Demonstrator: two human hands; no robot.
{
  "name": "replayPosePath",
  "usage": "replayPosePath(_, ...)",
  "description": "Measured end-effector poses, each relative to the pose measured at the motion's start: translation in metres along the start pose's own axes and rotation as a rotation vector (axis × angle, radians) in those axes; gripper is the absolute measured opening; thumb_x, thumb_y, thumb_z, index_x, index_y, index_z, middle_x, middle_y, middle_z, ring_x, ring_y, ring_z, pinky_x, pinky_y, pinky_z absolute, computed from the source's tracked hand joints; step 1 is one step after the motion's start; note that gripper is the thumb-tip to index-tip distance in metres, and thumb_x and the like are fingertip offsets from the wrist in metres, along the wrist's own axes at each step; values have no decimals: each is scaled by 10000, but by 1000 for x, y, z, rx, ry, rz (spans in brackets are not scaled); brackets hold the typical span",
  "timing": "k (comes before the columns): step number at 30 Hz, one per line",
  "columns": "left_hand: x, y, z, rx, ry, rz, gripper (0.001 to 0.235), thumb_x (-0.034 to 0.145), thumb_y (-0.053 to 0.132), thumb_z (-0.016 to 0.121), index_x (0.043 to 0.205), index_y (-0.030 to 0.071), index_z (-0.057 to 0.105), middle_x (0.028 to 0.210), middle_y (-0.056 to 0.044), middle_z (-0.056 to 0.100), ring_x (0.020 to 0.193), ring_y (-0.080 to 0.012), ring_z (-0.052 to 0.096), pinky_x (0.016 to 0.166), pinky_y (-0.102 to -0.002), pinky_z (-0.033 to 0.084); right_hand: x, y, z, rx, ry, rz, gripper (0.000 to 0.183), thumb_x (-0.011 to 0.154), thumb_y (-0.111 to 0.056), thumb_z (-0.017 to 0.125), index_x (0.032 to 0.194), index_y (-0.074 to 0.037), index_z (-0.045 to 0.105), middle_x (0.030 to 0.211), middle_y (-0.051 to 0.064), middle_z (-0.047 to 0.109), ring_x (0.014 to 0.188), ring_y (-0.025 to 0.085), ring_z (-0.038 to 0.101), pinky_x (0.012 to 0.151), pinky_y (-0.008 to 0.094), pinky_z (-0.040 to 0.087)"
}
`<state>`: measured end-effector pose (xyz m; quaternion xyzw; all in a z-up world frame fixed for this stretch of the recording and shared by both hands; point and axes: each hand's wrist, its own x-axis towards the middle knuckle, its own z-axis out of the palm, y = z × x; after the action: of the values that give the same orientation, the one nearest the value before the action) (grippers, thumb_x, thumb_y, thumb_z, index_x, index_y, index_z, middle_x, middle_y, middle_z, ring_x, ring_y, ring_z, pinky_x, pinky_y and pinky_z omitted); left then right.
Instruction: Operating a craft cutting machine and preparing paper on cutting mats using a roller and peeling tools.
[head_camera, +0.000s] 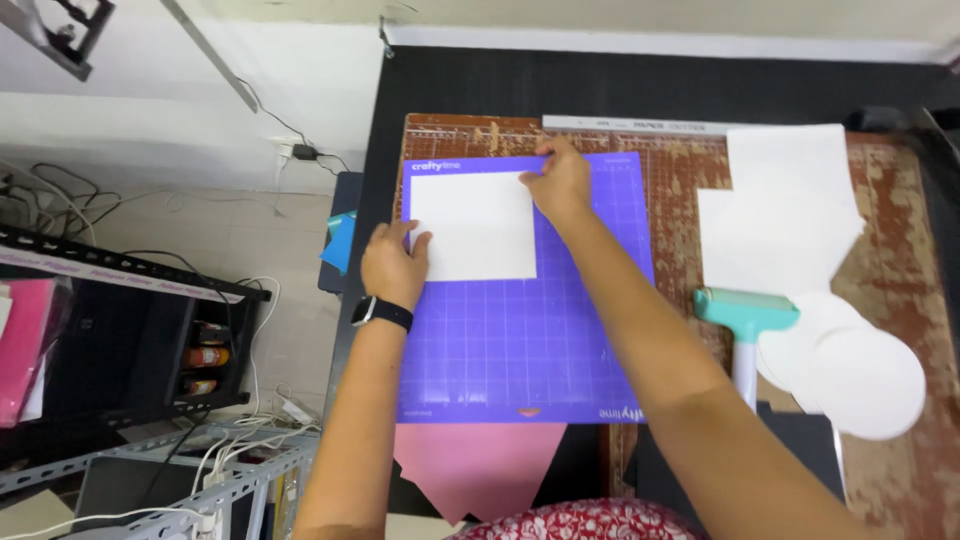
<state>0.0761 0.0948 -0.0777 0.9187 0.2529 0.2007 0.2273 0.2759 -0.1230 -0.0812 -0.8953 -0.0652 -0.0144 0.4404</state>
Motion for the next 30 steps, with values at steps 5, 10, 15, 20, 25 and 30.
replayPosePath(5, -49, 22, -68, 142, -92, 0, 551, 857, 420, 803, 1349, 192, 705, 999, -115, 608, 890, -429, 727, 728, -554, 612, -81, -26, -106, 147, 145, -633, 139, 948, -163, 780, 1042, -77, 725, 806, 108, 632, 777, 323, 673, 724, 395, 546)
replayPosePath(10, -161, -19, -113, -85, 9, -125, 469, 878, 438, 797, 1207, 112, 723, 908, -108, 603, 809, -336, 643, 718, -466, 548, -223, 49, -229, -438, 371, -475, 283, 886, -171, 826, 1138, -88, 727, 943, 129, 627, 910, 359, 614, 848, 461, 508)
replayPosePath(15, -230, -27, -88, -407, 89, -426, 324, 826, 334, 854, 1052, 150, 711, 779, -1, 622, 696, -117, 588, 697, -290, 525, -273, 94, -246, -438, 167, 38, 733, 852, -331, 743, 1486, -65, 490, 1264, 224, 547, 1178, 378, 579, 916, 554, 491)
replayPosePath(20, -249, -3, -76, -1167, 15, -714, 380, 844, -26, 785, 1092, 90, 522, 851, -84, 655, 715, -186, 662, 584, -341, 608, -255, 61, -248, -329, 42, -17, 682, 958, -158, 514, 1583, 22, 310, 1480, 297, 464, 1377, 463, 429, 1120, 541, 348)
replayPosePath(25, -285, 27, -73, -1266, -176, -685, 492, 776, -89, 797, 1140, 99, 524, 813, -81, 631, 685, -189, 648, 541, -369, 637, -242, -46, -194, -565, -451, -266, 684, 942, -115, 461, 1612, -179, 336, 1479, 240, 494, 1184, 480, 581, 1002, 572, 440)
replayPosePath(30, -303, 29, -60, -1302, -436, -499, 761, 767, -100, 750, 1421, 114, 426, 1056, -112, 700, 831, -212, 718, 516, -373, 672, -222, -74, -120, -931, -725, -365, 699, 898, -78, 388, 1593, -131, 345, 1322, 286, 534, 1000, 513, 685, 831, 605, 554)
